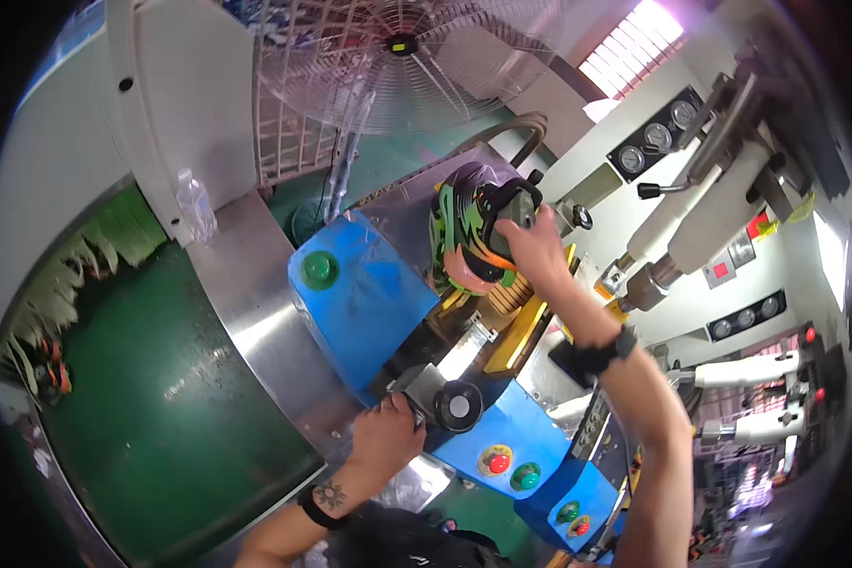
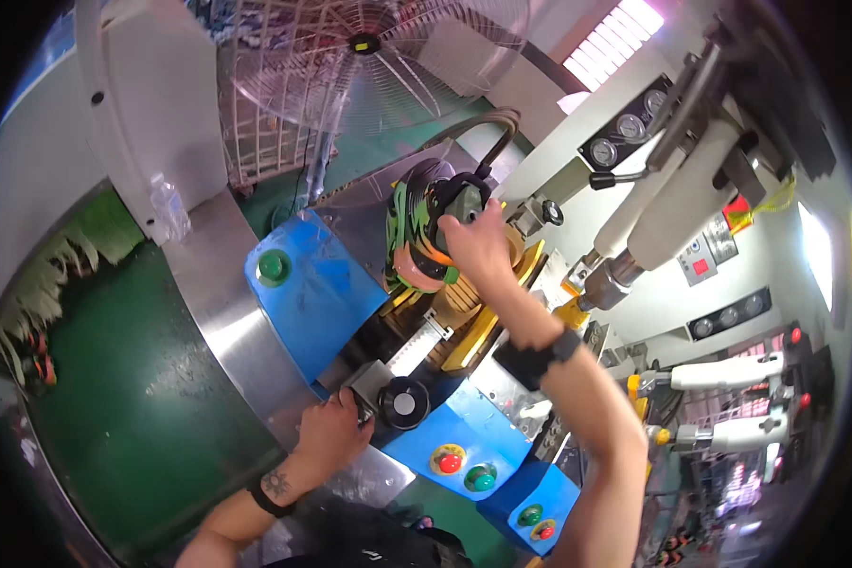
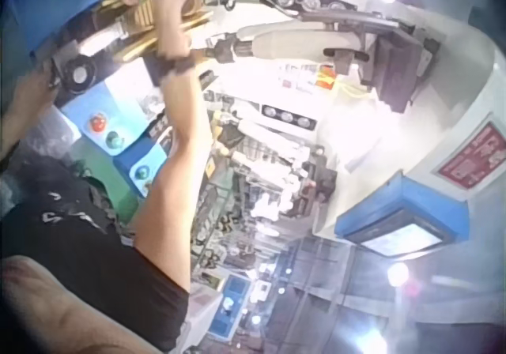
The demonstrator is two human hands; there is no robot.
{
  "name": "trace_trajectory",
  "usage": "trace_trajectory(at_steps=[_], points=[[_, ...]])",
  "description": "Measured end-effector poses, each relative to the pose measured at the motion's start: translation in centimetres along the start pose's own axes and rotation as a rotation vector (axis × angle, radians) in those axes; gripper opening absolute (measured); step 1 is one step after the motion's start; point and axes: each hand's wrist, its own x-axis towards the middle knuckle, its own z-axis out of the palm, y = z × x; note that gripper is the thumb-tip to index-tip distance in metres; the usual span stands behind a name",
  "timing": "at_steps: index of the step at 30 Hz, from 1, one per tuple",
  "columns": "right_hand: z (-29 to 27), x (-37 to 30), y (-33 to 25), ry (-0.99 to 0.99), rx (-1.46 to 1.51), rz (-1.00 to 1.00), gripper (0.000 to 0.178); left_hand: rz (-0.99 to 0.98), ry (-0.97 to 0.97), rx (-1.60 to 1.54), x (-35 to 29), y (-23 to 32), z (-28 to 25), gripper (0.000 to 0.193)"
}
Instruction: Operating a shoe lasting machine and placing completed uppers on a conveyor belt in a factory setting.
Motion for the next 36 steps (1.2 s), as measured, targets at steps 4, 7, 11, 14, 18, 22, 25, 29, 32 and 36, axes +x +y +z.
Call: trace_trajectory(at_steps=[4, 7, 11, 14, 18, 22, 25, 29, 32, 36], points=[[-2.3, -11.0, -2.4, 0.17, 0.114, -0.486, 0.046, 0.103, 0.113, -0.051, -0.6, -0.8, 0.6, 0.046], [0.0, -16.6, -1.2, -0.242, 0.03, -0.621, 0.04, 0.069, 0.144, -0.045, -0.7, -1.6, 1.8, 0.045], [4.1, -18.9, 3.3, -0.496, -0.107, -0.537, 0.043, 0.072, -0.03, -0.038, -2.0, -2.1, 2.1, 0.04], [4.9, -18.8, 4.9, -0.347, -0.08, -0.544, 0.042, 0.126, 0.18, -0.007, -4.4, -2.2, 0.7, 0.045], [4.4, -19.3, 3.3, -0.297, -0.038, -0.42, 0.038, 0.047, 0.178, 0.057, -7.7, -3.3, -1.6, 0.049], [1.9, -16.6, 1.5, -0.259, 0.115, -0.405, 0.047, 0.086, 0.259, 0.031, -8.3, -4.2, -1.5, 0.05], [-1.9, -10.4, 0.1, 0.067, 0.15, -0.287, 0.059, 0.053, 0.223, 0.044, -8.2, -4.4, -1.1, 0.052], [-2.9, -0.1, -2.4, -0.35, 0.313, 0.347, 0.069, 0.063, 0.191, 0.0, -7.8, -4.4, -1.3, 0.052], [1.0, 3.1, -2.4, -0.273, 0.218, 0.415, 0.067, 0.097, 0.172, 0.032, -7.9, -4.5, -1.6, 0.054], [2.0, 2.6, 1.2, -0.167, 0.391, 0.374, 0.06, 0.123, 0.191, 0.028, -7.7, -4.4, -1.7, 0.053]])
